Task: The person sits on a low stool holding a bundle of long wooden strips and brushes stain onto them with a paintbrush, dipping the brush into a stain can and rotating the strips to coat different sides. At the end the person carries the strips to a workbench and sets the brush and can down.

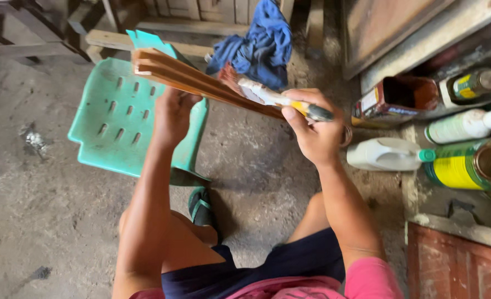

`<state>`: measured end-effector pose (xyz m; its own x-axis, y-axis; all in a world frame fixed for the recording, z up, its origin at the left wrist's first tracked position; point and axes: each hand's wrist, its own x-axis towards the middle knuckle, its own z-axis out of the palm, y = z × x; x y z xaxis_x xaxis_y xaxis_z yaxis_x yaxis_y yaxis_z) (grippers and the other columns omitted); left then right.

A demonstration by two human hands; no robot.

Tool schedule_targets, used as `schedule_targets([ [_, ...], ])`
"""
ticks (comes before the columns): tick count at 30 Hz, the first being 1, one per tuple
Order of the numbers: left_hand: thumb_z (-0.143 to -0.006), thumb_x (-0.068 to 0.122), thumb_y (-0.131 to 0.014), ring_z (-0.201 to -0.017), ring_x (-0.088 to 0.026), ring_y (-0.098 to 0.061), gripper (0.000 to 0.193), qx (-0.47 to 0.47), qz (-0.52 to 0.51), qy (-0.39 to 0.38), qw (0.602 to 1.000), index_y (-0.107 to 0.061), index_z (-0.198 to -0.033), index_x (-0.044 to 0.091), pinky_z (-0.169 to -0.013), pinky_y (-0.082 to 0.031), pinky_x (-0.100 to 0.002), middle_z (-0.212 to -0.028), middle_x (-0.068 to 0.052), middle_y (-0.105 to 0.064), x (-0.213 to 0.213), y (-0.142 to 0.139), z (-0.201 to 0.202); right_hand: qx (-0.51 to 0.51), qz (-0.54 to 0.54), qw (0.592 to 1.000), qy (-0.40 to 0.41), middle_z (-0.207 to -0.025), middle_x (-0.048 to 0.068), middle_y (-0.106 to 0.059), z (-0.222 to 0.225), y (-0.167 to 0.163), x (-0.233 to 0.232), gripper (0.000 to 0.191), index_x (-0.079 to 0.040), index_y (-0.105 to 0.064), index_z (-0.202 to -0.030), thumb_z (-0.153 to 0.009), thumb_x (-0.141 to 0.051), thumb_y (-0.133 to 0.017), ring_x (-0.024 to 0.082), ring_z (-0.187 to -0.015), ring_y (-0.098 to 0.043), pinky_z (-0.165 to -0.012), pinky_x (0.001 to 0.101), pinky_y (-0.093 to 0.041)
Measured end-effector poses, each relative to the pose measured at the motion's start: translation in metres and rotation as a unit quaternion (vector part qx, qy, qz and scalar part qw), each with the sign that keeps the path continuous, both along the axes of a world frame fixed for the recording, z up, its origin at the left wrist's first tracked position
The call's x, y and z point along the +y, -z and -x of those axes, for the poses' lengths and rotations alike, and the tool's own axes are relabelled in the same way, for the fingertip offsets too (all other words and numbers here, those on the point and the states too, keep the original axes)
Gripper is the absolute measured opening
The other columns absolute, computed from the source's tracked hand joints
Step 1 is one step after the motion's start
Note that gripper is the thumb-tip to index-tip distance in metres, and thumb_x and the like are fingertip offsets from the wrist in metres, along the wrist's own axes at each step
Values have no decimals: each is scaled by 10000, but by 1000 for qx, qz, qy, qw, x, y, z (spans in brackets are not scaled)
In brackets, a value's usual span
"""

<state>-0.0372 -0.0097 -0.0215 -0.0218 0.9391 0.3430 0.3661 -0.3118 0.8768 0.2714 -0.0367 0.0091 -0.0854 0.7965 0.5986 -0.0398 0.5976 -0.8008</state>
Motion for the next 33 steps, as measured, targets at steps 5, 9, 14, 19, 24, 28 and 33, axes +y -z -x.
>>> schedule_targets([
  [5,-985,-16,-672,-1013,-147,-727,243,18,10,-10,1000,-621,-1221,9,-873,-570,-320,-1061,-103,-763,-5,-9,-1,101,10,995,-13,-1074,135,-725,43,-76,-12,269,58,-619,-1221,-1084,-154,-713,171,-949,-735,-880,282,-605],
  [9,-972,-11,-678,-978,-171,-696,258,6,-2,-1,1000,-612,-1221,7,-861,-556,-321,-1045,-127,-771,-9,-12,2,129,46,989,-47,-1054,168,-749,77,-88,-3,260,50,-648,-1154,-1042,-181,-695,230,-955,-789,-863,354,-691],
  [14,-973,19,-697,-880,-161,-695,238,34,-7,-6,999,-622,-1199,18,-814,-546,-318,-988,-146,-759,-15,-11,7,35,79,996,-3,-1010,168,-763,79,-83,-6,257,51,-661,-1118,-1039,-192,-688,217,-925,-796,-817,337,-683],
  [19,-985,8,-694,-898,-163,-676,211,30,9,-3,999,-631,-1187,2,-823,-554,-325,-979,-138,-753,-17,-8,2,84,49,995,-20,-1059,143,-739,64,-68,-17,279,44,-643,-1176,-1058,-203,-702,197,-956,-765,-868,330,-656],
  [24,-999,-42,-649,-977,-125,-721,195,12,-8,13,1000,-628,-1191,-9,-871,-577,-305,-1032,-92,-755,-25,-11,0,78,144,986,-35,-1034,121,-755,48,1,0,296,27,-663,-1168,-1015,-216,-734,181,-926,-761,-841,300,-622],
  [28,-998,-57,-664,-1032,-140,-684,262,-30,-8,21,999,-628,-1255,-19,-911,-568,-303,-1123,-99,-736,-33,-19,4,-33,190,981,26,-1022,79,-761,12,71,10,261,-7,-703,-1155,-1005,-216,-750,136,-918,-706,-813,292,-571],
  [33,-1049,-63,-666,-981,-143,-626,189,2,-13,45,999,-642,-1232,-25,-908,-536,-281,-1130,-95,-692,-37,-29,2,-207,154,963,80,-1031,63,-772,-35,95,8,226,-48,-721,-1136,-958,-174,-781,144,-943,-729,-832,305,-566],
])
